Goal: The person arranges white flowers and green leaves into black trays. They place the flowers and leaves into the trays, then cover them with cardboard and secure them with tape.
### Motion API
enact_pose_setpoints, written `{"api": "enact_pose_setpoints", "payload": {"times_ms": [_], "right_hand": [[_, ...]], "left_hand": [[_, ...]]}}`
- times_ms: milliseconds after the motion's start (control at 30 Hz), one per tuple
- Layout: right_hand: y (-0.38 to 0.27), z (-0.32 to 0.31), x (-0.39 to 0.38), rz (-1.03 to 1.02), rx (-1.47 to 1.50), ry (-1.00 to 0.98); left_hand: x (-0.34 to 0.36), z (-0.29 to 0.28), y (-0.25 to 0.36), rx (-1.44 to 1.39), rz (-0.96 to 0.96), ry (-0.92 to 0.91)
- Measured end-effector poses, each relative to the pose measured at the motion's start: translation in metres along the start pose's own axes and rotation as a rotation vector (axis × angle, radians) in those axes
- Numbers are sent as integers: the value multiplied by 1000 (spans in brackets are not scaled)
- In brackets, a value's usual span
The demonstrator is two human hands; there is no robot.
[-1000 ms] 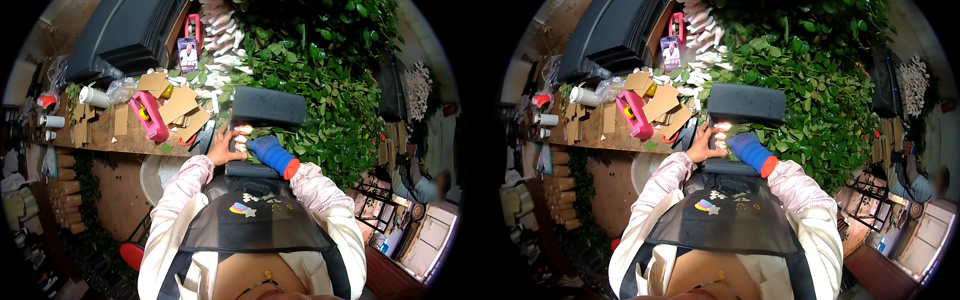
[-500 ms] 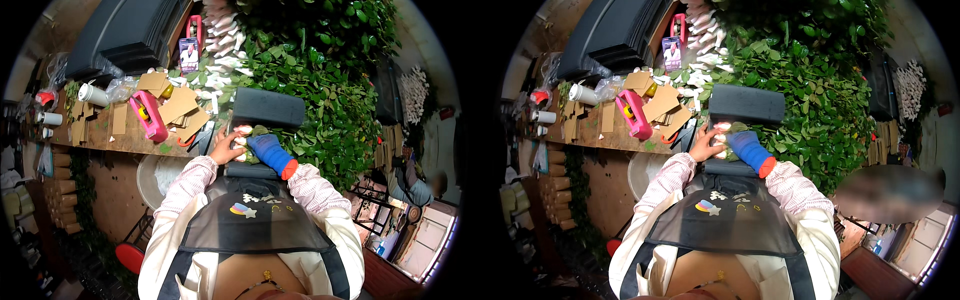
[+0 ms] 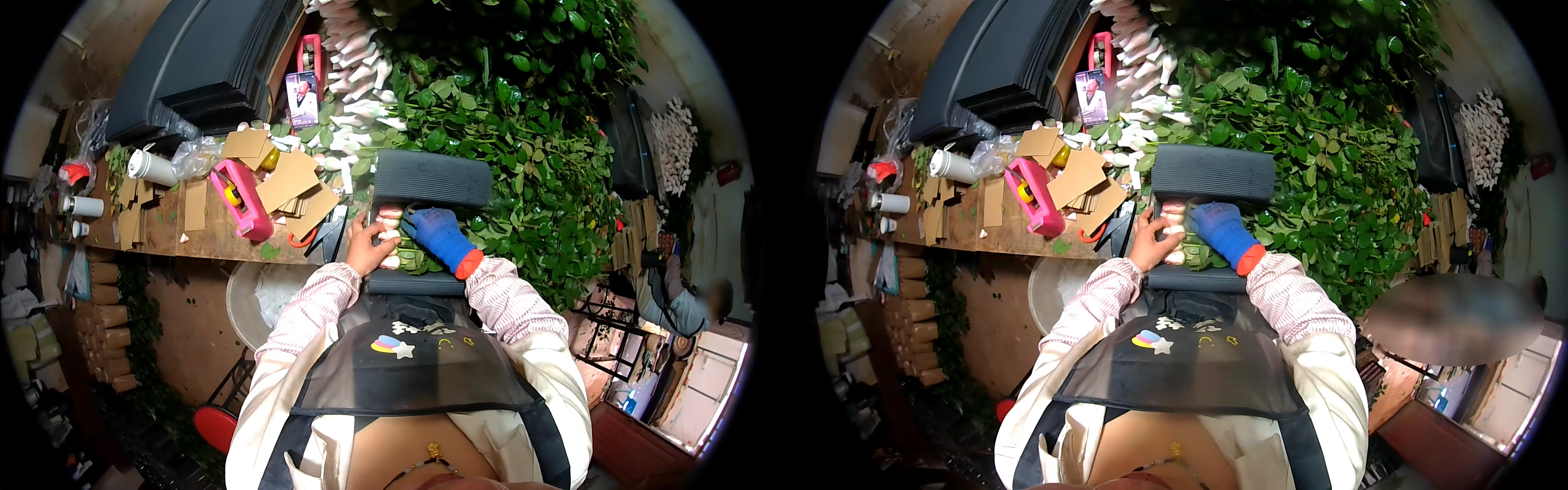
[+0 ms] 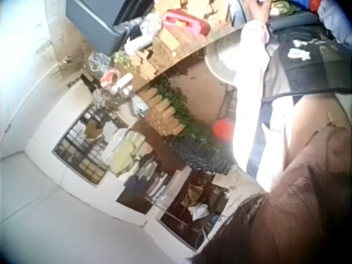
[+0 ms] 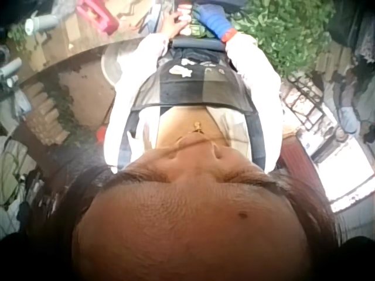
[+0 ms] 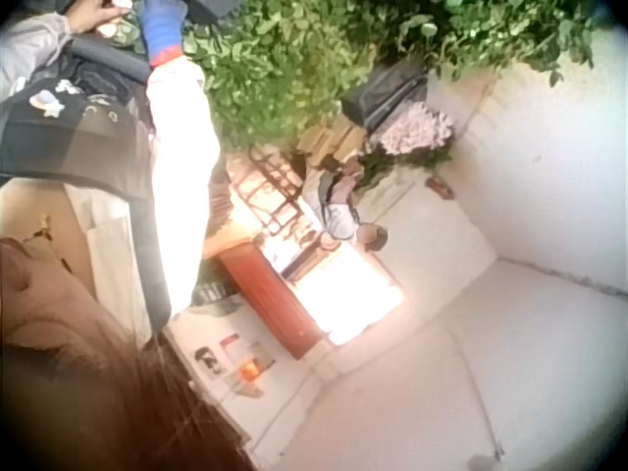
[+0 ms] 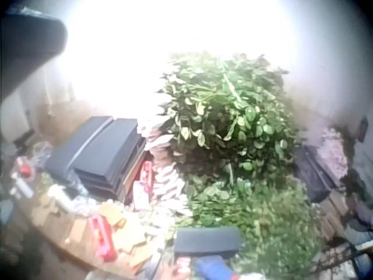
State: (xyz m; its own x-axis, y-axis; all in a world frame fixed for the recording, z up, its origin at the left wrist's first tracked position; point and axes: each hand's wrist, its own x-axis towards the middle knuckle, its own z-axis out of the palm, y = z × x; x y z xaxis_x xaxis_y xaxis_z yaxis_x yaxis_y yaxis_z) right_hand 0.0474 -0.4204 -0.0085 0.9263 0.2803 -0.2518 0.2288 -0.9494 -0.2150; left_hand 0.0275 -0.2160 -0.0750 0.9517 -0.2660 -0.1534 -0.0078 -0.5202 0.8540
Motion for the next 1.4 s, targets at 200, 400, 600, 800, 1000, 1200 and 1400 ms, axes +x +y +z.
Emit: {"api": "enact_pose_setpoints", "payload": {"times_ms": [200, 400, 600, 800, 1000, 1200, 1400], "right_hand": [[6, 9, -3, -11, -11, -44], [3, 15, -2, -11, -72, -63], [-9, -27, -26, -39, 112, -59], [0, -12, -24, -97, 383, 212], [-3, 8, -20, -108, 425, 192], [-12, -9, -16, -103, 339, 97], [-6, -105, -48, -102, 612, 502]], "left_hand": [[3, -4, 3, -75, -9, -24], [19, 11, -20, 24, 19, -25], [26, 6, -6, -63, -52, 8], [24, 0, 7, -15, -17, 15], [22, -6, 9, -32, 2, -5], [26, -4, 8, -25, -1, -18], [23, -2, 5, 7, -42, -8]]}}
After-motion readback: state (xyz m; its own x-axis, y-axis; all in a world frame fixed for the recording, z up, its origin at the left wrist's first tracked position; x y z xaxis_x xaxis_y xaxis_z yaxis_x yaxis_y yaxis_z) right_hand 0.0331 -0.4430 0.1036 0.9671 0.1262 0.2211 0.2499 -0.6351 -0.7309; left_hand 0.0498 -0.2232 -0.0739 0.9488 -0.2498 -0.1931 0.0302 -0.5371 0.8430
